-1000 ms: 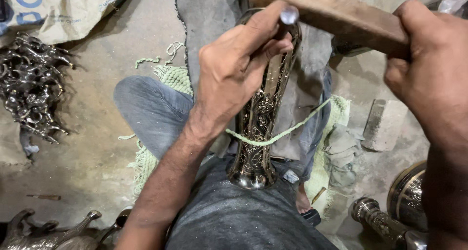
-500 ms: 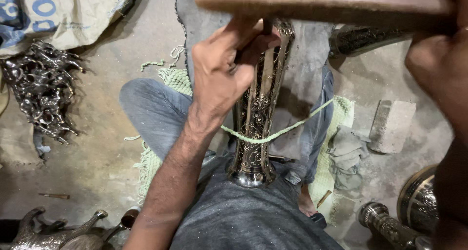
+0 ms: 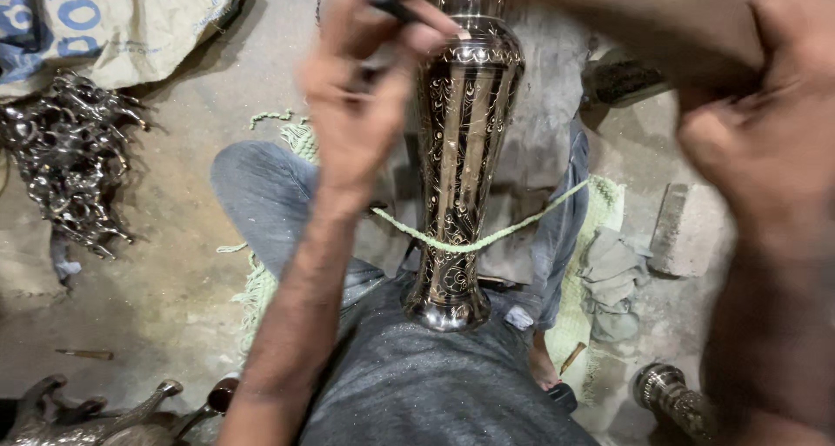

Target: The person uses a chisel and wooden mallet to engrave decorative patterns into a metal vase. They repeatedly strike the chisel to create intricate designs on the vase's surface.

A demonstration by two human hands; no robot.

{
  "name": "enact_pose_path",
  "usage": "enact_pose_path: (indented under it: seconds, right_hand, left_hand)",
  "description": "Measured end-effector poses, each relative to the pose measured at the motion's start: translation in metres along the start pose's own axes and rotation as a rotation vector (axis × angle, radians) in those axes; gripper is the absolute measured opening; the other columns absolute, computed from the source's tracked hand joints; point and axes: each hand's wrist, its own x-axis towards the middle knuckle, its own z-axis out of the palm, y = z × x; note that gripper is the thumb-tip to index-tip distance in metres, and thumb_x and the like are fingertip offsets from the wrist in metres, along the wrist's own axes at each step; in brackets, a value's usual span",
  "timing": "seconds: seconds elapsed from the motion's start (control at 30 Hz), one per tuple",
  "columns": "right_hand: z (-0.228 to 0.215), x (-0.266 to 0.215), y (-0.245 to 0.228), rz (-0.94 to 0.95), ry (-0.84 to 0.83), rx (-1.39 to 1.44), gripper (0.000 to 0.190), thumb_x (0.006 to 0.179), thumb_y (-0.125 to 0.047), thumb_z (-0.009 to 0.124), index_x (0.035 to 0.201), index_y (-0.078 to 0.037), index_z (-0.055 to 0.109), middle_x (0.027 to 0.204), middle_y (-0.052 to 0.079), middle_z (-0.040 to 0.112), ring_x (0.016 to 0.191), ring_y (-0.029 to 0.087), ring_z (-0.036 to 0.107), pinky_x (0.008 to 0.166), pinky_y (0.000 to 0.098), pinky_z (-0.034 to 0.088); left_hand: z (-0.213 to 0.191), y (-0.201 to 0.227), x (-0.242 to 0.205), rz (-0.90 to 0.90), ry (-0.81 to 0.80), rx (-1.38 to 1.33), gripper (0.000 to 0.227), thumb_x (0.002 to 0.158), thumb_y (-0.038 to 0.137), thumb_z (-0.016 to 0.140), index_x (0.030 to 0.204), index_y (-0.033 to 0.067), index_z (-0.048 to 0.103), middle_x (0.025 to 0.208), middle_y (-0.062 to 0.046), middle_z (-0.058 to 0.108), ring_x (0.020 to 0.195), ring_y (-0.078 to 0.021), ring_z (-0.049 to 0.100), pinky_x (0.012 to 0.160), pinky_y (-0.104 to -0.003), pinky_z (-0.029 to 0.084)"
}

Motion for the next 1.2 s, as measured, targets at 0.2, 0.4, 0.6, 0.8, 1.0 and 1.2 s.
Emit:
enact_pose_path:
  seconds: [0.2, 0.4, 0.6, 0.8, 1.0, 1.2]
  right_hand:
    - [0.112, -0.024, -0.034, 0.196, 0.341, 1.008, 0.026, 0.099, 0.005, 0.079, 0.108, -0.011, 0.061, 0.100, 0.004, 0.067, 0.093, 0.014, 0.067, 0.089, 0.0274, 0.059]
    - [0.143, -0.068, -0.025, 0.503, 0.270, 1.035, 0.030, 0.097, -0.002, 0.082, 0.115, -0.011, 0.060, 0.101, 0.001, 0.063, 0.091, 0.009, 0.063, 0.085, 0.0239, 0.054]
    - [0.081, -0.079, -0.020, 0.548, 0.258, 0.866, 0.026, 0.099, -0.002, 0.082, 0.116, 0.000, 0.064, 0.090, 0.005, 0.069, 0.069, 0.010, 0.064, 0.057, 0.0239, 0.049]
    - [0.006, -0.072, -0.014, 0.327, 0.074, 0.343, 0.029, 0.103, -0.002, 0.079, 0.123, 0.001, 0.059, 0.092, 0.008, 0.067, 0.073, 0.014, 0.065, 0.062, 0.0256, 0.052]
    - [-0.015, -0.050, 0.005, 0.205, -0.107, -0.043, 0.032, 0.102, 0.001, 0.077, 0.127, 0.002, 0.056, 0.095, 0.013, 0.066, 0.077, 0.018, 0.067, 0.067, 0.0282, 0.055]
    - [-0.016, -0.043, 0.018, 0.126, -0.150, -0.167, 0.036, 0.102, 0.004, 0.074, 0.131, 0.002, 0.053, 0.099, 0.017, 0.065, 0.082, 0.022, 0.069, 0.072, 0.0309, 0.058]
  left_hand:
    - [-0.026, 0.003, 0.007, -0.067, -0.144, -0.049, 0.029, 0.109, -0.004, 0.075, 0.134, 0.0031, 0.062, 0.115, -0.012, 0.076, 0.107, -0.0212, 0.078, 0.098, -0.033, 0.071]
    - [-0.010, -0.010, 0.005, -0.028, -0.214, -0.077, 0.044, 0.102, -0.004, 0.073, 0.140, 0.0070, 0.055, 0.126, -0.010, 0.070, 0.109, -0.0211, 0.077, 0.100, -0.034, 0.070]
    - [-0.001, -0.017, 0.006, 0.057, -0.329, 0.145, 0.048, 0.108, -0.011, 0.070, 0.148, 0.0117, 0.057, 0.125, -0.005, 0.075, 0.107, -0.0155, 0.082, 0.098, -0.028, 0.066]
    - [-0.001, -0.015, -0.004, 0.104, -0.324, 0.157, 0.054, 0.101, -0.019, 0.067, 0.145, 0.0095, 0.055, 0.138, -0.009, 0.067, 0.117, -0.0142, 0.076, 0.105, -0.023, 0.066]
    - [0.004, -0.008, -0.002, 0.118, -0.278, 0.175, 0.050, 0.104, -0.012, 0.076, 0.144, 0.0100, 0.056, 0.131, -0.007, 0.071, 0.118, -0.0154, 0.075, 0.104, -0.026, 0.065]
    - [0.000, -0.017, 0.001, 0.092, -0.280, 0.239, 0.043, 0.103, -0.006, 0.075, 0.139, 0.0142, 0.061, 0.119, -0.005, 0.078, 0.106, -0.0149, 0.081, 0.095, -0.029, 0.072]
